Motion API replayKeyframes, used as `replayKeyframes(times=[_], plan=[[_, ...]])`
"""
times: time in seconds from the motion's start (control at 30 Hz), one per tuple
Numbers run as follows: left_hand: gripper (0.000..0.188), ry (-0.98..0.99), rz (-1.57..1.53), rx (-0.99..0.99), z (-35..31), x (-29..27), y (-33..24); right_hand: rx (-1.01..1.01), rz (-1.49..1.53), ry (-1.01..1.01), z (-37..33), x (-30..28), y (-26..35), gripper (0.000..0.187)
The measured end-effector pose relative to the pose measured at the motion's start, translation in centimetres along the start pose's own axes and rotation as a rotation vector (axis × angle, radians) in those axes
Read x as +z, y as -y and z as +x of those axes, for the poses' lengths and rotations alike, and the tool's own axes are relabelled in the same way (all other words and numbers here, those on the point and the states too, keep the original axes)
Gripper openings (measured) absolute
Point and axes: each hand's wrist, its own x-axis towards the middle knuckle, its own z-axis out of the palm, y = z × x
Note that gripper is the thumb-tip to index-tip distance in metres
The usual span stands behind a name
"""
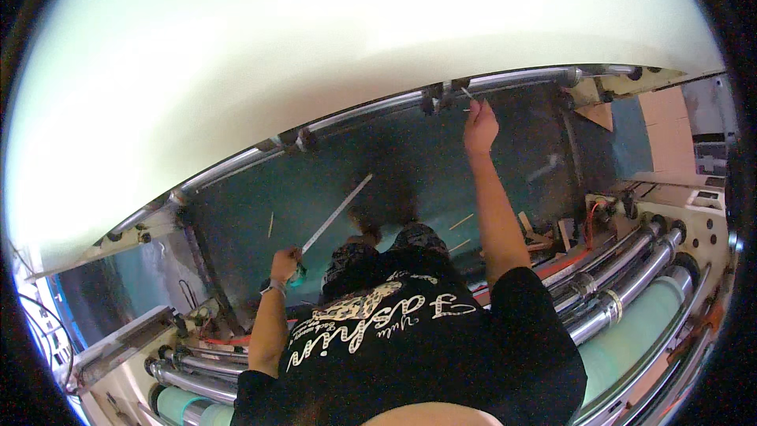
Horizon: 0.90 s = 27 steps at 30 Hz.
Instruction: The person measures the length of several large metal pipes using a tape measure and a pen. They repeatedly extend the tape measure along the pipes, mark measurements, and reposition the tape to different sections of the pipes.
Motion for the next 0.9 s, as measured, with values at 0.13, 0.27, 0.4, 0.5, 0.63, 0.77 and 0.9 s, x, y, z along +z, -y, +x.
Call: replayKeyframes(times=[0.13,0.27,0.4,0.5,0.63,0.77,0.9], plan=[[0.016,-0.021,-0.232,0.004,0.5,-1.5,-0.6,0.037,0.029,0.045,-0.3,1.0,-0.8,0.032],[0.016,-0.065,-0.208,0.087,2.8,-3.2,-1.2,-0.01,0.11,0.115,0.1,0.5,-1.8,0.034],[0.017,-0.154,-0.127,0.224,3.1,-5.1,-3.0,0.047,0.139,0.11,-0.1,-0.1,-0.2,0.034],[0.02,-0.17,-0.013,0.265,2.3,-7.0,-4.7,0.064,0.151,-0.096,-0.8,0.3,1.3,0.034],[0.023,-0.098,-0.104,0.205,2.2,-8.1,-6.3,0.067,0.056,0.049,-0.4,0.9,-0.4,0.038],[0.022,-0.159,-0.077,0.268,3.1,-8.4,-5.8,0.027,0.132,0.19,0.3,-0.5,-1.1,0.043],[0.02,-0.184,-0.046,0.288,3.1,-9.3,-5.5,-0.155,0.069,0.291,1.0,-2.2,-1.7,0.044]])
